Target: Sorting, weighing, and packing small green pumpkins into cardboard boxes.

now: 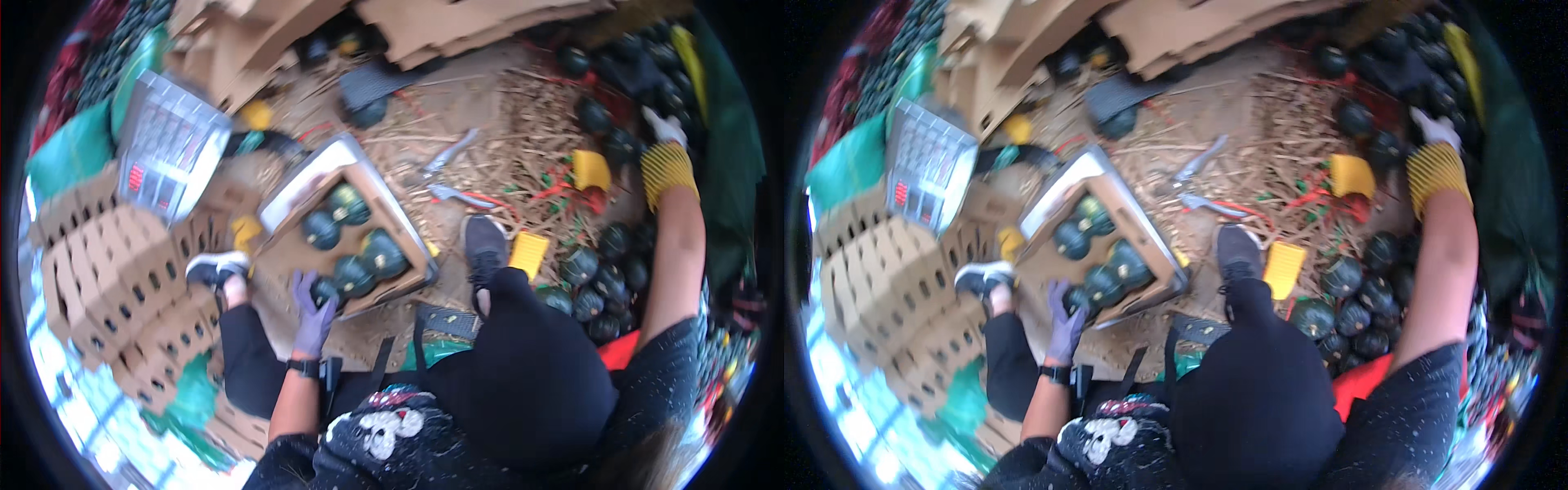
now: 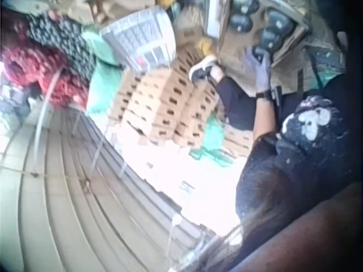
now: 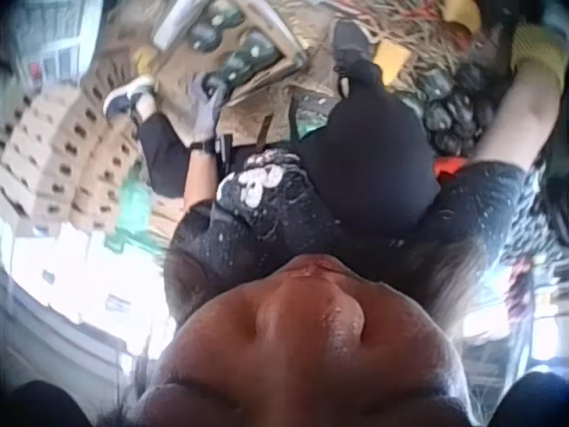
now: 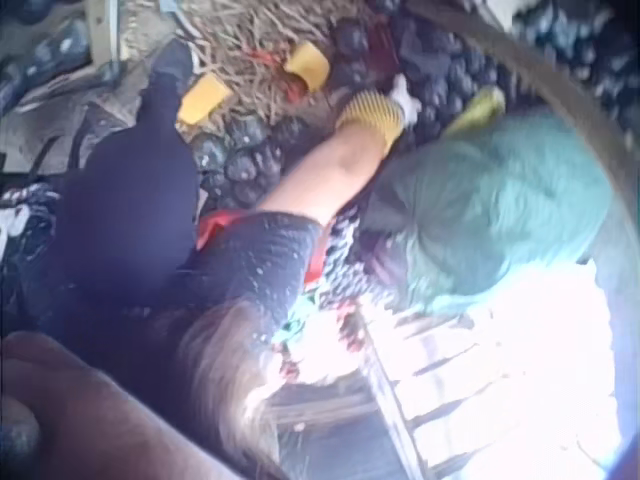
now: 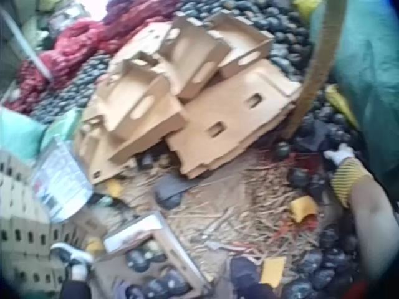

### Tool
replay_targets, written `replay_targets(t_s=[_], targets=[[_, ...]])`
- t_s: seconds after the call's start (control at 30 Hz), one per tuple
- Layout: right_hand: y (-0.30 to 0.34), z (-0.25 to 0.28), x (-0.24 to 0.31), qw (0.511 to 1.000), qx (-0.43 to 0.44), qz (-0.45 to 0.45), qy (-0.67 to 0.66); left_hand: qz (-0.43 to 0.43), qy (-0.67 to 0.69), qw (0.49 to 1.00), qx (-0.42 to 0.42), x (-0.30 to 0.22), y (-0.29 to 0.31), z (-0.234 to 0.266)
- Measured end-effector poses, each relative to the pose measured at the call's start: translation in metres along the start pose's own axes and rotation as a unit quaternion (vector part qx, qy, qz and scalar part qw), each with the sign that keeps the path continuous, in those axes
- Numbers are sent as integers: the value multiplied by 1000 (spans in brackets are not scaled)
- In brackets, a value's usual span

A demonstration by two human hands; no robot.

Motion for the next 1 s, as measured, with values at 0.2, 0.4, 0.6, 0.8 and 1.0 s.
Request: replay_targets(t_s=[0.2, 0.4, 0.6, 0.8, 1.0], targets=[[53, -27, 46, 985, -136, 103, 7, 82, 100, 975, -179, -31, 9, 15], [130, -5, 105, 942, -142, 193, -235, 0, 221, 969, -110, -119, -8, 13], [366, 27, 244, 648, 235, 410, -598, -92, 479, 871, 56, -204, -16, -12], [450, -3, 303, 603, 271, 666, -346, 147, 633, 760, 17, -142, -29, 16], [433, -111, 318, 698, 72, 712, 18, 257, 470, 840, -82, 4, -50, 22]])
Point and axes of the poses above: each hand's wrist, its own y-axis away from the middle knuckle, its own z-axis out of the back of the hand, x = y × z, the point moved 7 cm from there along -y, towards the middle knuckle, and after that the axes turned 8 degrees about z, right-handed, at the moved point
